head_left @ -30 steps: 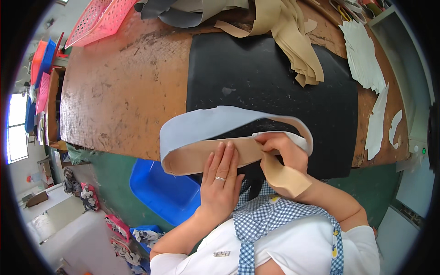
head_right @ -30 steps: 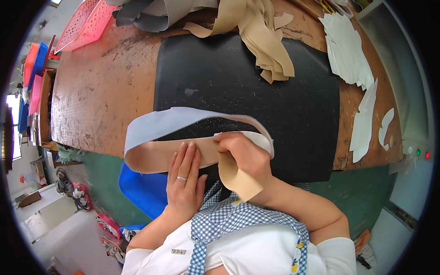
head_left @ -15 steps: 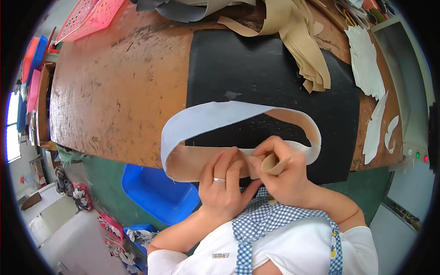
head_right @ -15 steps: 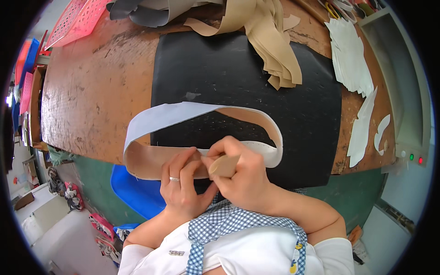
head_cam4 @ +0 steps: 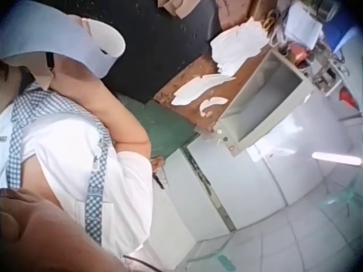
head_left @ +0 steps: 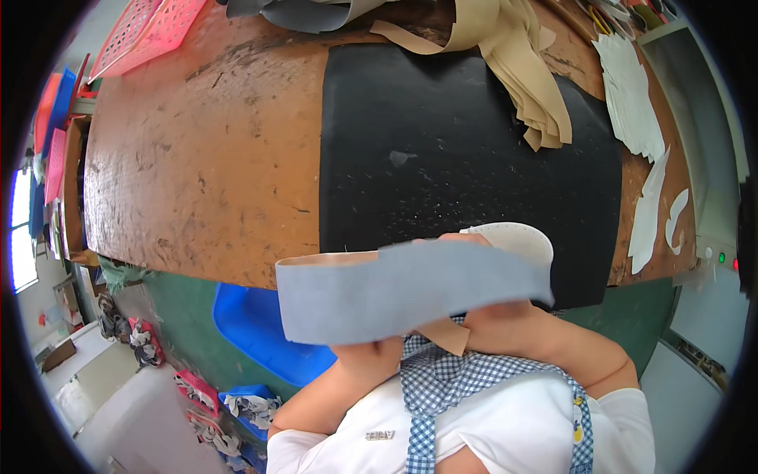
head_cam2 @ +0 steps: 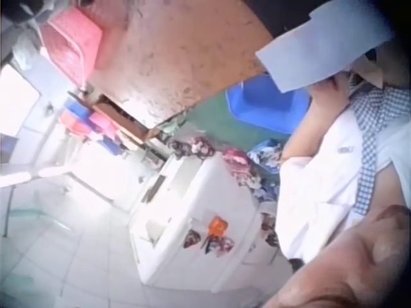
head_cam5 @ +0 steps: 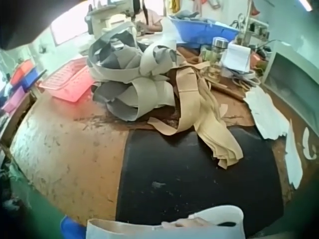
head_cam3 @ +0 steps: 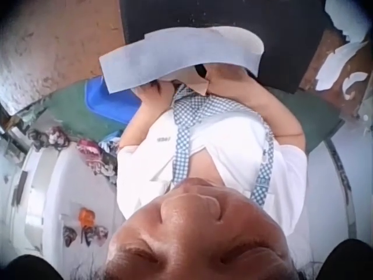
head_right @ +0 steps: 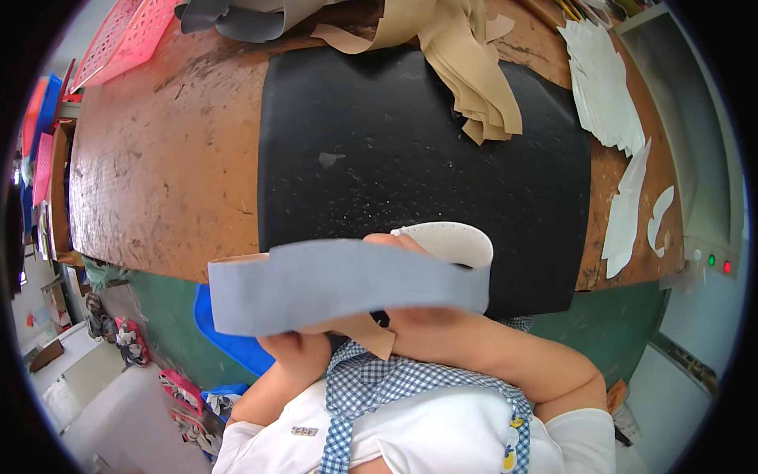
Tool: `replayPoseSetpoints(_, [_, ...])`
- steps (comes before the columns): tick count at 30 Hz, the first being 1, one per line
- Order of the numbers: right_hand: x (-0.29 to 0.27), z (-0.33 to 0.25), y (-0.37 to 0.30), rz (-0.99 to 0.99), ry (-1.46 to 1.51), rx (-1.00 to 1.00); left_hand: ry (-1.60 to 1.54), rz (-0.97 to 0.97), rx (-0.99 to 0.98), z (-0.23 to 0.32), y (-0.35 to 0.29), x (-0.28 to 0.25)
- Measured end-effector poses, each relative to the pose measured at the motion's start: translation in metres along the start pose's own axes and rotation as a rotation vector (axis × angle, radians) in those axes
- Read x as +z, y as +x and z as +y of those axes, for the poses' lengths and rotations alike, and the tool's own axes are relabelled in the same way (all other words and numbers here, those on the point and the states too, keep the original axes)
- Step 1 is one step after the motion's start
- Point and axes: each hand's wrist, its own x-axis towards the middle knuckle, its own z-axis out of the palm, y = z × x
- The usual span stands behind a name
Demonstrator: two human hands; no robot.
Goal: Assembling and aligning shoe upper components and linings at a factory workbench.
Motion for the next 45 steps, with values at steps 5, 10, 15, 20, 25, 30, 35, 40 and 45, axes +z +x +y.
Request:
replayPoseSetpoints(5, [0.004, -0.001, 0.001, 0.159, -0.028, 0.027, -0.081, -0.431, 0.079, 0.017, 0.016, -0.013])
replayPoseSetpoints(10, [0.008, 0.01, -0.007, 0.299, 0.039, -0.002, 0.203, -0.204, 0.1, -0.008, 0.004, -0.016])
replayPoseSetpoints(15, [0.013, 0.011, -0.005, 0.426, 0.52, 0.158, 0.18, -0.334, 0.079, 0.002, 0.019, -0.023])
replayPoseSetpoints(20, [0.005, 0.002, -0.005, 0.384, 0.104, 0.093, 0.34, -0.287, 0.141, -0.006, 0.012, -0.015])
replayPoseSetpoints(25, [0.011, 0.005, 0.001, 0.357, 0.131, 0.121, 0.435, -0.149, 0.214, -0.006, 0.024, -0.003])
replayPoseSetpoints(30, [0.014, 0.01, 0.004, 0.34, 0.095, 0.108, 0.54, -0.247, 0.169, -0.006, 0.033, -0.004])
replayPoseSetpoints(35, [0.009, 0.009, 0.011, 0.328, -0.022, 0.093, 0.371, -0.304, 0.07, -0.006, 0.034, -0.006])
replayPoseSetpoints(40, [-0.003, 0.01, 0.008, 0.315, -0.028, 0.104, 0.258, -0.424, 0.129, 0.011, 0.036, -0.012])
replayPoseSetpoints(45, [-0.033, 0.002, 0.002, 0.325, 0.118, 0.207, 0.461, -0.611, 0.302, 0.007, 0.044, -0.02])
